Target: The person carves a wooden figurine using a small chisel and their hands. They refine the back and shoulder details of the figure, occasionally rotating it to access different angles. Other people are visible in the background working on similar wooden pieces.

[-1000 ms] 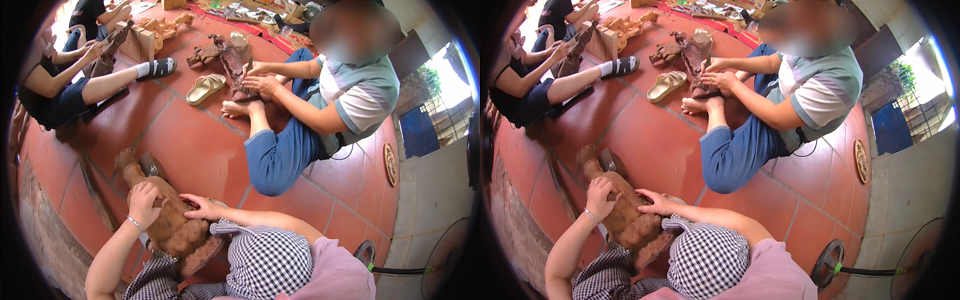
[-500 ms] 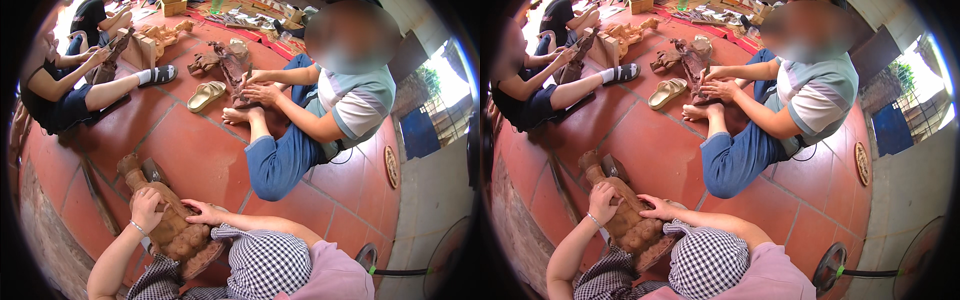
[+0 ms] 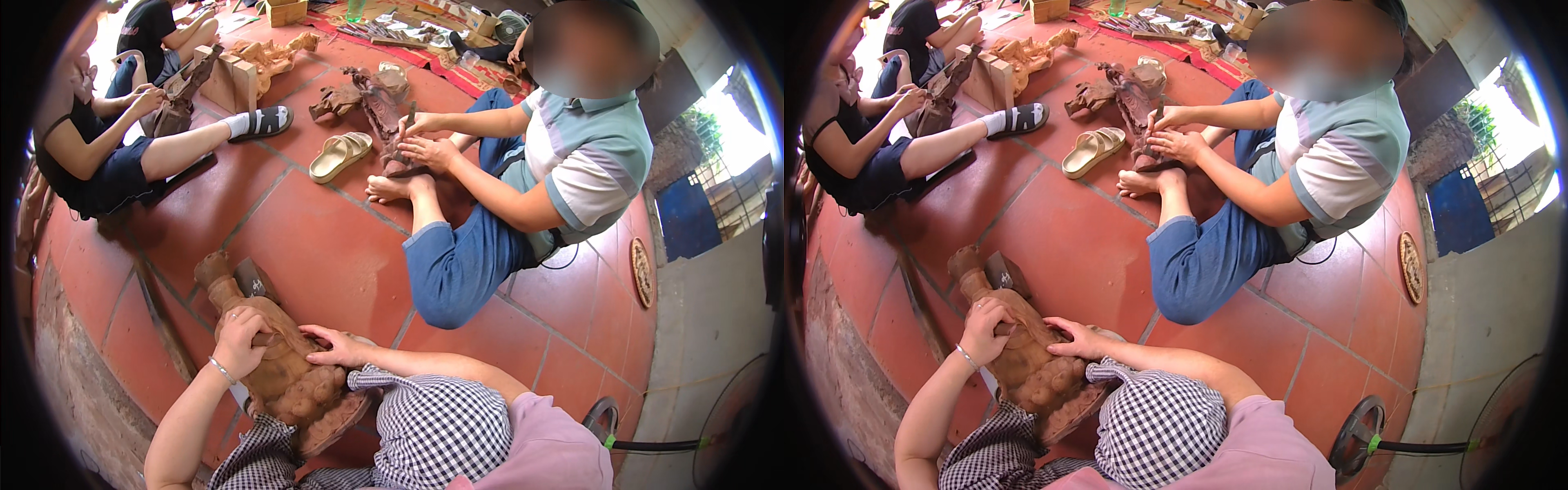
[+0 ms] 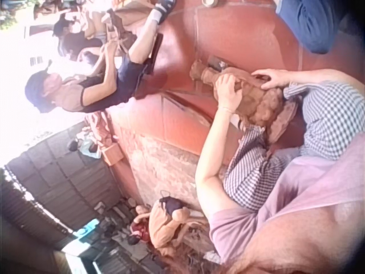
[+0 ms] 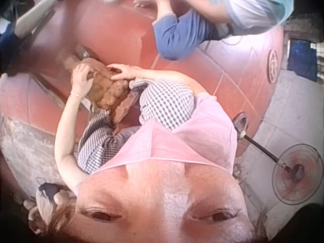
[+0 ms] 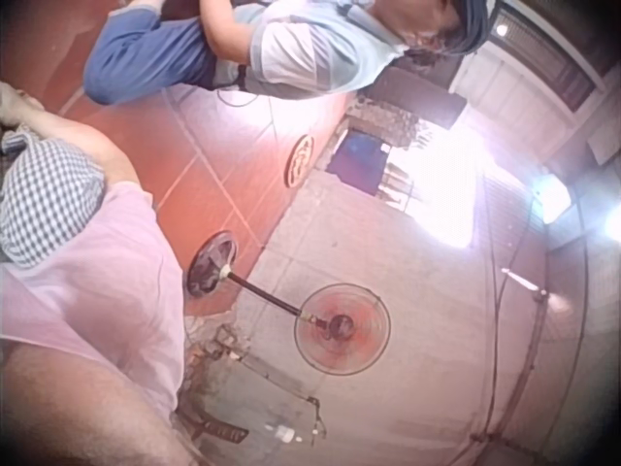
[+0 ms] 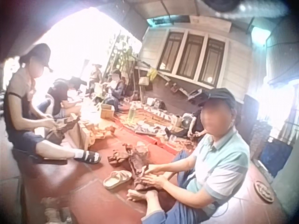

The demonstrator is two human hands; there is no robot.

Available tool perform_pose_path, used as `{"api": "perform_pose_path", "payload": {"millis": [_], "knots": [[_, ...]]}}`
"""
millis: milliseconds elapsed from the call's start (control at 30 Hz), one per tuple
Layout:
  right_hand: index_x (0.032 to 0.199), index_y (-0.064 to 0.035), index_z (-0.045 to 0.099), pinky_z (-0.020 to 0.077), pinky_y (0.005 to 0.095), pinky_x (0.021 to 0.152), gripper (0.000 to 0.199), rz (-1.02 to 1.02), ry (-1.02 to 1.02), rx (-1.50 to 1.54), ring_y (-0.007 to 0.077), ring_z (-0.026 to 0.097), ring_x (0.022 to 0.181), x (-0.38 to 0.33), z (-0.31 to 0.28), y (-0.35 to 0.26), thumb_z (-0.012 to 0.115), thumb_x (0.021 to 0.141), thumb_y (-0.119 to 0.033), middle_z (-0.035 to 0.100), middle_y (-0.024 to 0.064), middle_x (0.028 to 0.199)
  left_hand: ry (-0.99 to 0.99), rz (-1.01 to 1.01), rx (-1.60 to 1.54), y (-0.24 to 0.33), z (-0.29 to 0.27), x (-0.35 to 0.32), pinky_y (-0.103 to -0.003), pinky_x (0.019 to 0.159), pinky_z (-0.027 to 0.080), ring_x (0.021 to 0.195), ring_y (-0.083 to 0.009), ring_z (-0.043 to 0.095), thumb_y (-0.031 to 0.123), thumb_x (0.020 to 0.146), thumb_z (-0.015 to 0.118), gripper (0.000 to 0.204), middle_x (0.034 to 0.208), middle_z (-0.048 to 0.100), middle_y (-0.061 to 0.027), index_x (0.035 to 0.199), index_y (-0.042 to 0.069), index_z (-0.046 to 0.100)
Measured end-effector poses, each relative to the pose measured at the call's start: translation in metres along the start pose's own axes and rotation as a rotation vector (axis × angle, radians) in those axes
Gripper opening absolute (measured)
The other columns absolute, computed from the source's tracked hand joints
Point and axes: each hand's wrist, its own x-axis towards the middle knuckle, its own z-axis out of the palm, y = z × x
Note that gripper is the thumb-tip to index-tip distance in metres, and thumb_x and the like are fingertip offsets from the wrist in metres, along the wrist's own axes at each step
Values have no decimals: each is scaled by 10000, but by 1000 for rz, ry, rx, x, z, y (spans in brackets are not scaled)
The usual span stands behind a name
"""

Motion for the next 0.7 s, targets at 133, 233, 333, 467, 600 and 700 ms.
{"api": "perform_pose_path", "payload": {"millis": [133,233,333,467,600,700], "knots": [[1557,-52,337,359,372,1155,788,-8,6,-15,230,440,1366,-2,0,0,761,930,-272,465,158,1475,-33,43,-87,-2,-13,-4,-416,971,452,1092,-306,617,-37,683,781,271,999,668,-49,809,79,571],[1556,-50,341,359,374,1151,798,-6,24,-59,232,441,1367,-5,-3,-2,766,924,-287,475,158,1467,-16,62,-108,-4,-11,-6,-415,977,448,1095,-306,623,-48,673,774,282,1003,671,-48,812,85,568],[1559,-50,341,357,375,1152,799,-4,5,-31,237,442,1370,0,3,-6,767,923,-279,481,159,1466,-4,101,-49,-7,-5,-5,-417,969,448,1074,-293,633,-71,664,740,278,983,675,-43,809,88,564],[1566,-47,336,370,382,1156,809,12,35,-11,245,440,1396,-6,1,-8,766,923,-287,473,178,1490,28,112,-49,-4,14,1,-420,958,450,1066,-273,642,-97,654,688,268,947,680,-37,799,86,556],[1558,-37,351,399,388,1139,804,35,45,-62,254,470,1381,-10,1,-12,763,923,-307,494,185,1479,20,88,-80,-5,-4,-6,-425,982,450,1108,-284,634,-101,652,709,285,979,673,-37,798,86,551],[1557,-38,353,422,399,1117,806,8,44,-134,267,489,1364,-6,1,-18,765,917,-304,490,200,1483,14,63,-61,-6,-8,-13,-433,989,450,1131,-294,621,-113,632,695,301,1010,668,-40,806,85,549]]}}
